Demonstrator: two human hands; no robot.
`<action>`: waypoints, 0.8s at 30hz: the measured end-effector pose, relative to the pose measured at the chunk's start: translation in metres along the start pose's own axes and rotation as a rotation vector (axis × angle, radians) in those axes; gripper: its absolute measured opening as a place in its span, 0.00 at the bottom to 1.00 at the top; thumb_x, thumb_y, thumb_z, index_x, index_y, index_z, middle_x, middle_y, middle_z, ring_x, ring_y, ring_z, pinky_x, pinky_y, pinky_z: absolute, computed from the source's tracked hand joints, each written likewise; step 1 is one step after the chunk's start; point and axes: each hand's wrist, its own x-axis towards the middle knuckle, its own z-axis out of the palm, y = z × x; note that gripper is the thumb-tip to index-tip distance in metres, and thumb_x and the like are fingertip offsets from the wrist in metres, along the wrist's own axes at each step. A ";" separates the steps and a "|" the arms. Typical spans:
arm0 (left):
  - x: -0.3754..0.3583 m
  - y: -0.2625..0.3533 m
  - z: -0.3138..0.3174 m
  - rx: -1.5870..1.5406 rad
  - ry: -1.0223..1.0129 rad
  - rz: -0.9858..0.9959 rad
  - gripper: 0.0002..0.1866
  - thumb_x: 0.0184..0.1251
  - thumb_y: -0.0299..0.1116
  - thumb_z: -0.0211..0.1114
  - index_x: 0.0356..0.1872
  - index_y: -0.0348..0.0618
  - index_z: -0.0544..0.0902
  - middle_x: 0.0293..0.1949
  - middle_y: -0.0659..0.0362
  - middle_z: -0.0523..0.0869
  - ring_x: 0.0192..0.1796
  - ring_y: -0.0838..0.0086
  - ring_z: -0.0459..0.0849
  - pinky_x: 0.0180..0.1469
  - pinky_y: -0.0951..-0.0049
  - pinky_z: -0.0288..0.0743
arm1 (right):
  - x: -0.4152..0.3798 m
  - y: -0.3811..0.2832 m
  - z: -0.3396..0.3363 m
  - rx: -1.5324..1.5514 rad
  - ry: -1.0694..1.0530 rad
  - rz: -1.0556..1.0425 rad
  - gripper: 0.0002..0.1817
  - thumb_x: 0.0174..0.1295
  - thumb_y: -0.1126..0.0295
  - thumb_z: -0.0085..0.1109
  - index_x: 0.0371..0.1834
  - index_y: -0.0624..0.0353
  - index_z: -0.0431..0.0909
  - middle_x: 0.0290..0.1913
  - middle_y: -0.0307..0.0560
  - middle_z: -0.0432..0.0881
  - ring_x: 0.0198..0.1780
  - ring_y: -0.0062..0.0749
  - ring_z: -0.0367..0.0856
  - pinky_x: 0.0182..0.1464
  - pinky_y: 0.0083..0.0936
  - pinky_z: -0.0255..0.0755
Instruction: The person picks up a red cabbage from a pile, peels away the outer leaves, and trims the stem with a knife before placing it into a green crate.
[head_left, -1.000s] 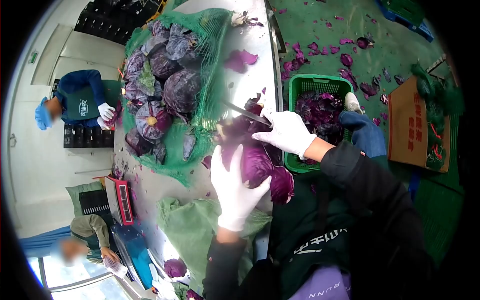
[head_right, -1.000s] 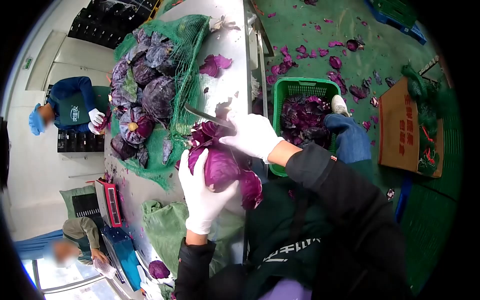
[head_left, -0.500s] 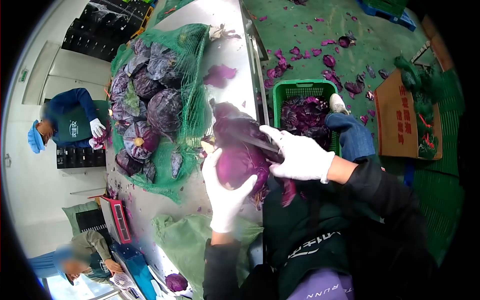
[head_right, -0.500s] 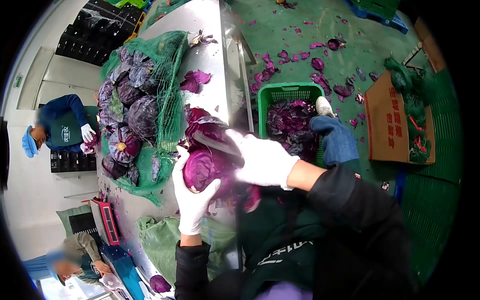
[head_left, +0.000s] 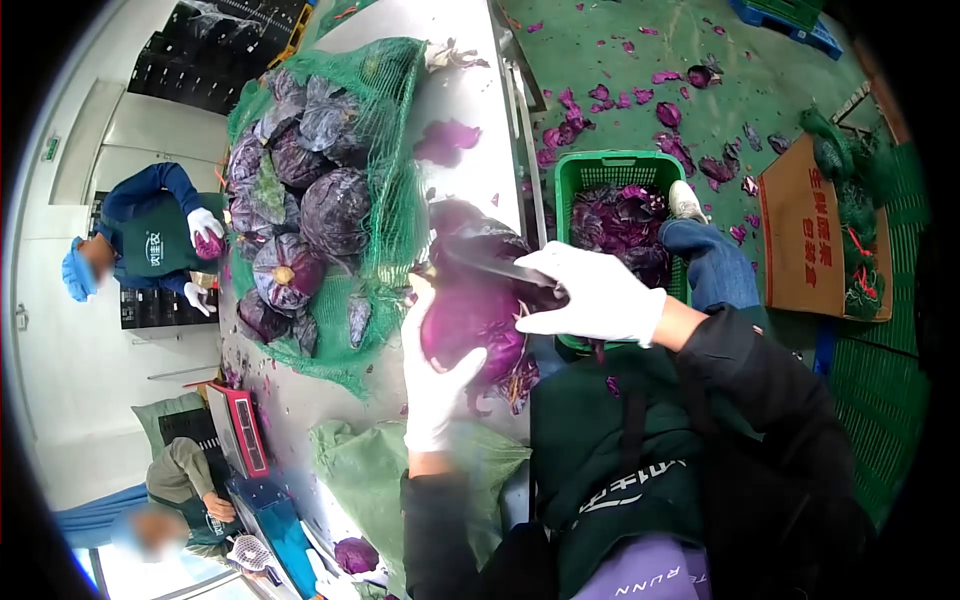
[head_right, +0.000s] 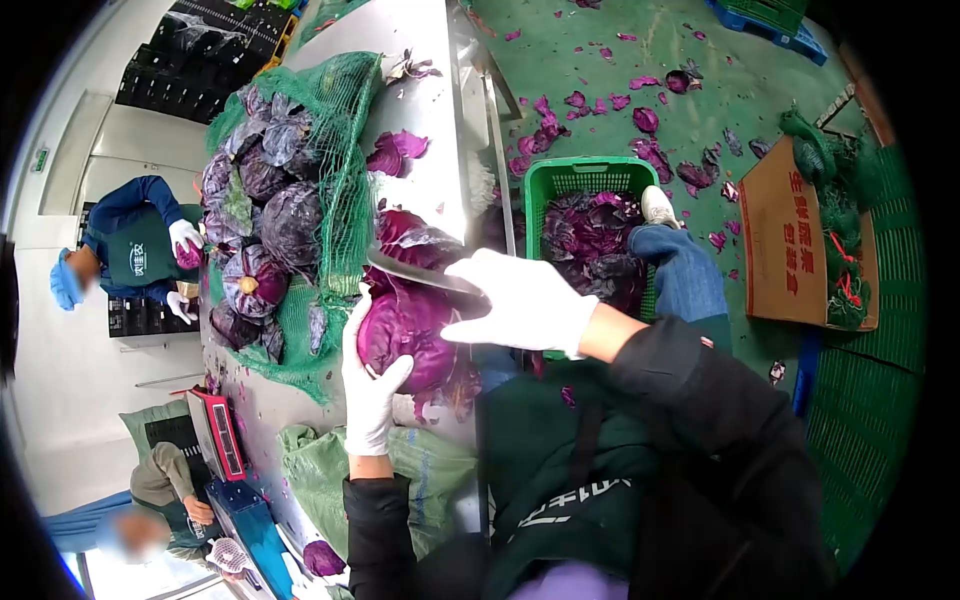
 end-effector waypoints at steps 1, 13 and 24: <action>0.001 -0.001 -0.002 -0.020 -0.017 0.000 0.48 0.50 0.25 0.79 0.74 0.42 0.63 0.72 0.50 0.66 0.74 0.61 0.66 0.76 0.57 0.61 | 0.004 0.005 0.009 -0.001 0.005 -0.001 0.33 0.60 0.40 0.64 0.57 0.56 0.78 0.47 0.54 0.78 0.48 0.49 0.81 0.51 0.37 0.78; 0.006 -0.005 -0.003 0.393 -0.049 0.265 0.48 0.44 0.36 0.83 0.71 0.43 0.69 0.67 0.50 0.71 0.71 0.58 0.70 0.73 0.55 0.64 | 0.018 0.030 0.024 -0.029 0.149 0.174 0.15 0.55 0.61 0.65 0.38 0.62 0.83 0.31 0.59 0.84 0.34 0.51 0.85 0.40 0.39 0.78; -0.037 -0.055 -0.008 -0.029 0.221 0.153 0.53 0.48 0.40 0.79 0.76 0.40 0.60 0.74 0.52 0.64 0.76 0.62 0.62 0.79 0.59 0.53 | 0.021 0.049 0.016 0.148 0.450 0.307 0.23 0.61 0.60 0.68 0.57 0.59 0.79 0.32 0.47 0.83 0.33 0.32 0.82 0.39 0.28 0.76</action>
